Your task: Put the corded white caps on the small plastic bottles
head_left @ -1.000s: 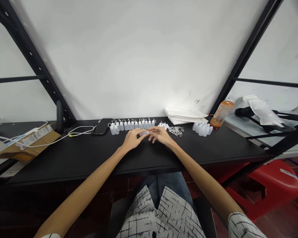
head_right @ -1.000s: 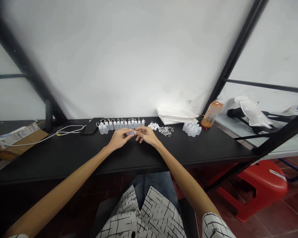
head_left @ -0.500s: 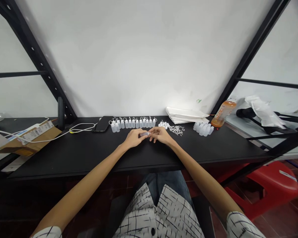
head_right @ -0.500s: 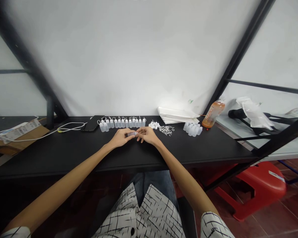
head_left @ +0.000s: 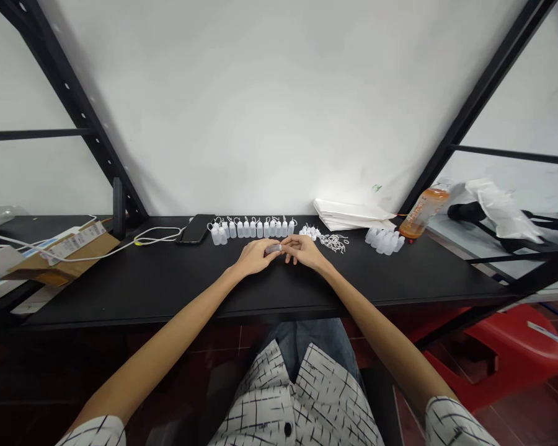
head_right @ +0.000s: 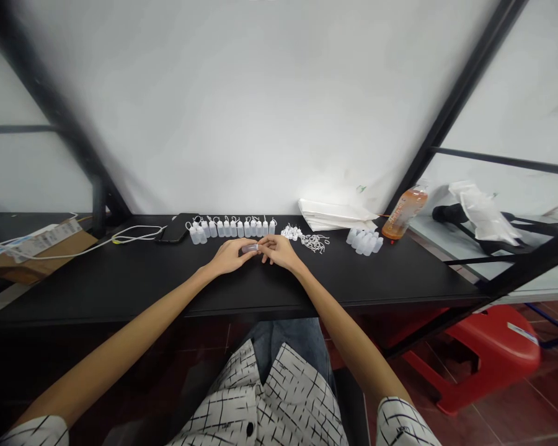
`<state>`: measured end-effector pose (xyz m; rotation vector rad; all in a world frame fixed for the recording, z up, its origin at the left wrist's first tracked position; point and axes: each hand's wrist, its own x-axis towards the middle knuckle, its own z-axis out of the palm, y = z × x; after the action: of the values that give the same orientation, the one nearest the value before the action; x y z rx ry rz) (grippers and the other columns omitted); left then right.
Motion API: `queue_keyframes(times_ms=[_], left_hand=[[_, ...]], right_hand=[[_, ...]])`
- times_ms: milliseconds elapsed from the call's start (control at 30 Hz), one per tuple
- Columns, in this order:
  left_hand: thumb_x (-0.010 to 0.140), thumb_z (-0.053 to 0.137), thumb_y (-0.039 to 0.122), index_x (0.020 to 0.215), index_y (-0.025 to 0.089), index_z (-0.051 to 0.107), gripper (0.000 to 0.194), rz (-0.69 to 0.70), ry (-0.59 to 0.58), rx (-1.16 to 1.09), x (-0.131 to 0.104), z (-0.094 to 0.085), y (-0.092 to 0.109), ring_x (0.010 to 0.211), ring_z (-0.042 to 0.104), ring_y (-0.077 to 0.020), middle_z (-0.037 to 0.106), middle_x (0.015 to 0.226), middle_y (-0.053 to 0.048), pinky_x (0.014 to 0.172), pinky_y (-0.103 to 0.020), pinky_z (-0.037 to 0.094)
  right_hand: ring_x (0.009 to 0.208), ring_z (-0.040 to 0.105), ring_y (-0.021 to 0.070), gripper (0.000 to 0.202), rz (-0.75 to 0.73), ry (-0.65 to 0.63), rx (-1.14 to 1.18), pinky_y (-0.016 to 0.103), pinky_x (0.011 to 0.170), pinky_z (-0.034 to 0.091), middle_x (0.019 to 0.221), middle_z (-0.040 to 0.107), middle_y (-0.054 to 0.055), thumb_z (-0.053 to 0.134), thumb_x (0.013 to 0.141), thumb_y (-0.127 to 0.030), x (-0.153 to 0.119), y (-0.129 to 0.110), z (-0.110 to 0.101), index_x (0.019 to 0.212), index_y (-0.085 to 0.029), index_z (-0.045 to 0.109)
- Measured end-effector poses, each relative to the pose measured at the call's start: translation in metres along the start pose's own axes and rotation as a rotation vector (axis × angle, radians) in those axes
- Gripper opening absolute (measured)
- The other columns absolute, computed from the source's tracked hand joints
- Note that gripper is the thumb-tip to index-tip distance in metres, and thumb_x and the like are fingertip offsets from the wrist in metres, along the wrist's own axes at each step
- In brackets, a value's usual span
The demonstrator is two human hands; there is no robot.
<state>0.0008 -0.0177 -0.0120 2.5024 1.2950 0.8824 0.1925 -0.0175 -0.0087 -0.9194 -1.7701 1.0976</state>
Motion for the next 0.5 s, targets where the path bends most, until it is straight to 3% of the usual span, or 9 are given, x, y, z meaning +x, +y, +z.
queue_keyframes(times_ms=[133, 233, 367, 500], left_hand=[[0.09, 0.051, 0.038, 0.117, 0.023, 0.065, 0.034, -0.001, -0.01, -0.001, 0.0, -0.002, 0.002, 0.092, 0.066, -0.0224, 0.07, 0.113, -0.005, 0.081, -0.031, 0.049], [0.091, 0.049, 0.038, 0.116, 0.022, 0.064, 0.034, -0.027, -0.013, -0.002, -0.001, -0.005, 0.003, 0.086, 0.066, -0.0215, 0.072, 0.106, -0.006, 0.079, -0.031, 0.048], [0.092, 0.046, 0.04, 0.116, 0.02, 0.061, 0.034, -0.095, -0.022, -0.027, -0.002, -0.01, 0.004, 0.076, 0.065, -0.0205, 0.072, 0.089, -0.006, 0.071, -0.03, 0.047], [0.092, 0.046, 0.04, 0.113, 0.021, 0.059, 0.032, -0.122, -0.034, -0.07, -0.002, -0.012, 0.005, 0.073, 0.064, -0.0198, 0.069, 0.084, -0.004, 0.067, -0.029, 0.047]], right_hand=[[0.049, 0.062, 0.0131, 0.036, 0.005, 0.024, -0.016, 0.019, 0.036, 0.041, 0.072, 0.066, 0.005, 0.066, 0.077, -0.049, 0.0, 0.0, -0.001, 0.087, -0.014, 0.064], [0.05, 0.063, 0.0144, 0.033, -0.036, 0.097, -0.151, 0.022, 0.041, 0.044, 0.074, 0.068, 0.006, 0.058, 0.083, -0.048, -0.001, 0.002, -0.006, 0.088, -0.016, 0.065], [0.063, 0.065, 0.0172, 0.023, -0.185, 0.34, -0.639, 0.029, 0.067, 0.047, 0.077, 0.07, 0.006, 0.052, 0.087, -0.034, -0.002, 0.002, -0.024, 0.084, -0.018, 0.068], [0.069, 0.062, 0.0185, 0.023, -0.172, 0.573, -0.883, 0.028, 0.067, 0.042, 0.086, 0.071, 0.009, 0.048, 0.085, -0.028, -0.005, 0.003, -0.05, 0.086, -0.017, 0.069]])
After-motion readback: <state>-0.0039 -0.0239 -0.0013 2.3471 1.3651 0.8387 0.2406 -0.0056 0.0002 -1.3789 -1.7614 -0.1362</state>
